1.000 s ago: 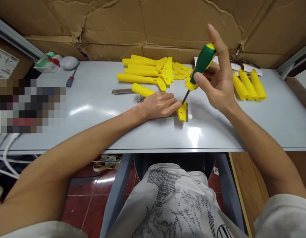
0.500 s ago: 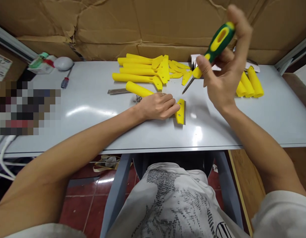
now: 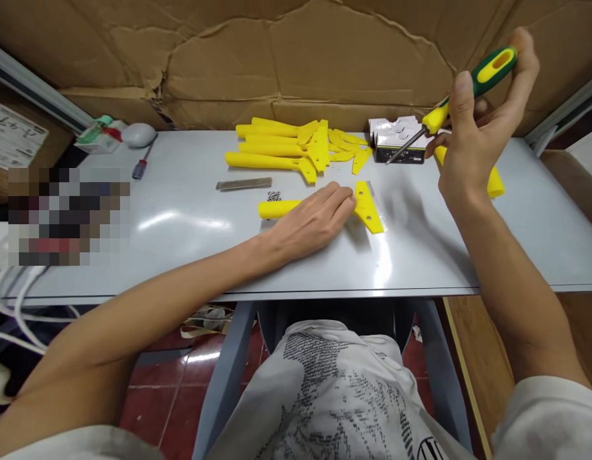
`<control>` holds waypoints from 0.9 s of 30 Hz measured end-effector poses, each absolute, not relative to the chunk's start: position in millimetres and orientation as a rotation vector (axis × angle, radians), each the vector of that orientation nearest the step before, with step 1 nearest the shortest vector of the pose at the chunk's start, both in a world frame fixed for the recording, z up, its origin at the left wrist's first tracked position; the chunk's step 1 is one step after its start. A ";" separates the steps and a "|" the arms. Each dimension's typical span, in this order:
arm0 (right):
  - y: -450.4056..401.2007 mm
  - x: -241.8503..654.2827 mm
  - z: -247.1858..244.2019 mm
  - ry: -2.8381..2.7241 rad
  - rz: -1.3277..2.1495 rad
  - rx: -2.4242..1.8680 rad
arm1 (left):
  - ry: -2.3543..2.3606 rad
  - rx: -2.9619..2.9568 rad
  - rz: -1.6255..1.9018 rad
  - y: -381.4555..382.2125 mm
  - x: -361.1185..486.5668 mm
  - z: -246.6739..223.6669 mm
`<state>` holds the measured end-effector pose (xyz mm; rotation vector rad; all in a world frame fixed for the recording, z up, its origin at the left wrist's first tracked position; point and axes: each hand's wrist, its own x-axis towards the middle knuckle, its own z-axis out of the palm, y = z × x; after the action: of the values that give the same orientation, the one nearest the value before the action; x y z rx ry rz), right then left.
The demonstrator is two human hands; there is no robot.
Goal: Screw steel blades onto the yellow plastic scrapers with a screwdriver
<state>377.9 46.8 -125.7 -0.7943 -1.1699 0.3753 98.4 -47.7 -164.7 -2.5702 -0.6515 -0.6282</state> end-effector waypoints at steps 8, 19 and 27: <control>98.4 384.9 -175.5 -1.034 0.520 -0.793 | -0.745 -2.711 -0.378 -68.6 98.7 -166.7; 90.4 393.1 -185.4 -1.179 0.582 -0.710 | -0.840 -2.630 -0.270 -85.3 103.8 -163.2; 89.6 375.6 -178.2 -1.100 0.514 -0.730 | -0.979 -2.842 -0.654 -10.6 -8.7 -94.6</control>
<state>375.6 89.6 -178.2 -0.7300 -1.1000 0.5140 -8.7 -10.6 -94.6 -2.8419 -0.9793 -0.6541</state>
